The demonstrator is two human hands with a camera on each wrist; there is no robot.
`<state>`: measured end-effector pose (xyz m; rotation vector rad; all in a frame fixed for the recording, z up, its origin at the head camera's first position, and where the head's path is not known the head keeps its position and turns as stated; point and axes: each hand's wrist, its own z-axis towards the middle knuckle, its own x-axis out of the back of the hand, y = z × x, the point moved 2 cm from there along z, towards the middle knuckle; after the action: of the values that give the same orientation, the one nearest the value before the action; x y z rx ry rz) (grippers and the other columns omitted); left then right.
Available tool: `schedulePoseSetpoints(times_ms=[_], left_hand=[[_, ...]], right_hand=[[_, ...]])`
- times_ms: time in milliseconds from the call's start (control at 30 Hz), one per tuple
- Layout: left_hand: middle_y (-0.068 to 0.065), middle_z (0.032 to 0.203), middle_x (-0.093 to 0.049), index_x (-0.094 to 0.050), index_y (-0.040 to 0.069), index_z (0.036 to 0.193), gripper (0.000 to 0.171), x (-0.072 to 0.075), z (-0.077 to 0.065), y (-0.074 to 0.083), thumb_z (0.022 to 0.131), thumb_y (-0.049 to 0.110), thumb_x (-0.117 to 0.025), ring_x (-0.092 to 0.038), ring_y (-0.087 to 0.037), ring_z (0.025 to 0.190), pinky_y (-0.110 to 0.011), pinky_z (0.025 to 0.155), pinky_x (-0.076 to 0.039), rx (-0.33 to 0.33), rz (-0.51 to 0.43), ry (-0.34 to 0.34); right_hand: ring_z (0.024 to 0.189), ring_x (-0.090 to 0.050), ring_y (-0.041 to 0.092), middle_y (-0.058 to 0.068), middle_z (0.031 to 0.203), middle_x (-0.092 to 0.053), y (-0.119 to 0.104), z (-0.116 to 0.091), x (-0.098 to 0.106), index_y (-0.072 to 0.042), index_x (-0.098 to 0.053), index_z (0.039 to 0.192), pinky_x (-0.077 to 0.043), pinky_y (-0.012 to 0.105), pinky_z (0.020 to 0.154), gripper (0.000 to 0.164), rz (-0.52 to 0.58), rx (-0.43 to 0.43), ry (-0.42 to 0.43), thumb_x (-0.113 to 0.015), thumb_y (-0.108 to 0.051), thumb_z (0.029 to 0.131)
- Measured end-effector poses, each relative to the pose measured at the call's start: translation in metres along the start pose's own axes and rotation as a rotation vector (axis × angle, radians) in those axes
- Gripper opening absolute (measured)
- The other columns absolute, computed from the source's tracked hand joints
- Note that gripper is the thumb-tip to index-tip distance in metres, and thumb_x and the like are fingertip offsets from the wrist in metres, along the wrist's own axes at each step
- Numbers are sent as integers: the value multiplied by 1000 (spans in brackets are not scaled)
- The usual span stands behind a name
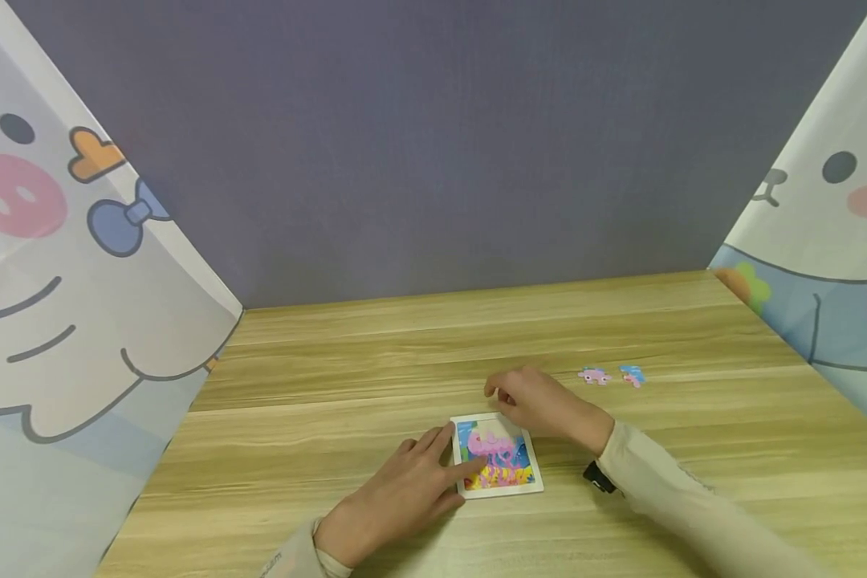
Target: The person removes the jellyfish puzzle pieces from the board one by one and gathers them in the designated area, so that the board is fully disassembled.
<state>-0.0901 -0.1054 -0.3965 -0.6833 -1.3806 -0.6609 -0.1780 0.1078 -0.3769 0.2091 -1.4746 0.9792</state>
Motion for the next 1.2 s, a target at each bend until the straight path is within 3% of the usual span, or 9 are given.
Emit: schedulePoseSetpoints(times_ms=[300,500,867,1200], left_hand=[[-25,141,-52,-53,33,144,49,0,-1,1,96,41,-64,-55,-37,126,-48,82,-57,-43,20,28],[-24,141,-51,-51,32,146,51,0,-1,0,97,39,-63,-54,-38,126,-49,84,-56,-32,5,11],[-23,140,-51,-53,32,145,49,-2,-2,0,97,37,-63,-54,-37,126,-49,83,-56,-35,-3,34],[-23,139,-52,-53,32,144,48,-1,-1,0,97,37,-62,-55,-38,125,-49,82,-56,-39,-3,34]], right_hand=[[62,-55,0,-1,80,-69,-22,6,-19,-1,-70,105,-50,21,61,15,103,-5,-75,-66,-3,91],[58,-52,0,-4,76,-65,-29,6,-27,1,-70,107,-48,19,57,16,144,-18,-100,-65,-2,92],[55,-47,1,-6,75,-59,-30,5,-32,2,-71,105,-43,19,50,17,102,-9,-89,-66,1,89],[70,-50,7,0,85,-62,-32,3,-29,-5,-72,103,-46,20,60,22,-10,-2,-51,-67,3,83]])
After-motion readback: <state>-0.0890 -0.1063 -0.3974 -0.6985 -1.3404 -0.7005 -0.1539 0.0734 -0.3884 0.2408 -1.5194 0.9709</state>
